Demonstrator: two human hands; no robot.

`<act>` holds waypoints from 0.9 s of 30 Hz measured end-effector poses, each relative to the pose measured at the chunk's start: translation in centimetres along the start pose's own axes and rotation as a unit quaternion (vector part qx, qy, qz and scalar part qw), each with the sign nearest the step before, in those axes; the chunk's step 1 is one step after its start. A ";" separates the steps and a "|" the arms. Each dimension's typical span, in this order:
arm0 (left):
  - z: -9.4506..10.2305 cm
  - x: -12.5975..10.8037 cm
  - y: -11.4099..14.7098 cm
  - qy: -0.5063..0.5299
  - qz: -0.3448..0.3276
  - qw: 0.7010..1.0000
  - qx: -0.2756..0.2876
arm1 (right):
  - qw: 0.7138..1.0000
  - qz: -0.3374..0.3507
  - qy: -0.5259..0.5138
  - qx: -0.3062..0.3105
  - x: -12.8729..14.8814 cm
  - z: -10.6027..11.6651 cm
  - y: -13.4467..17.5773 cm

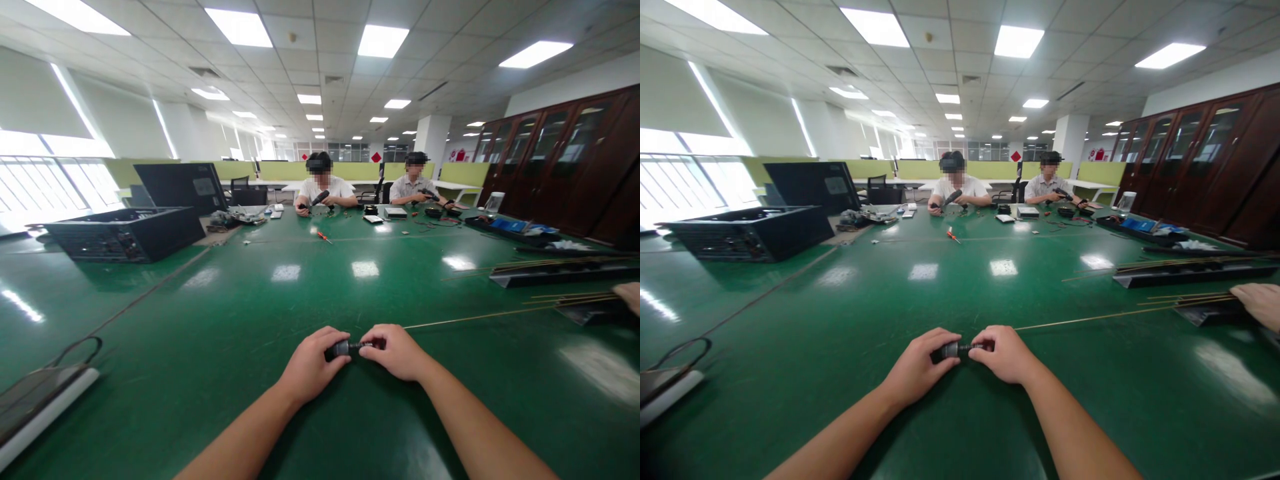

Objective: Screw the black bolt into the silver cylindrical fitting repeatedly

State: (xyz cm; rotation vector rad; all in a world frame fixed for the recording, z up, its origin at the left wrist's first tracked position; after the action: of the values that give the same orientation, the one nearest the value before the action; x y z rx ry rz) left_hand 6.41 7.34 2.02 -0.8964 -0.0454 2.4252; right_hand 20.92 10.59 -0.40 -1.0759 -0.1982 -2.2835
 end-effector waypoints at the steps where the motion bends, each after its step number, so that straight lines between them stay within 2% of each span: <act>1: 0.0 0.0 0.0 0.000 0.000 1.000 -0.001 | 1.000 0.001 0.000 0.000 0.0 0.0 0.0; 27: 0.2 -0.2 -0.3 -0.006 0.002 1.000 0.027 | 1.000 -0.016 -0.013 0.014 -0.2 0.0 0.1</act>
State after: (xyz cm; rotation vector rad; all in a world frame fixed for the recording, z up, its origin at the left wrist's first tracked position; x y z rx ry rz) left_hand 6.54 7.52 2.38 -0.8589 0.0187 2.4237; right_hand 21.10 10.67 -0.57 -1.0969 -0.2599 -2.2894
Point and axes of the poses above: each hand's wrist, its own y-axis away from the middle knuckle, its own z-axis out of the back of the hand, x = y × z, the point moved 9 cm from there along -y, towards the middle knuckle, and after that the axes turned 9 degrees about x, right-handed, at the moved point
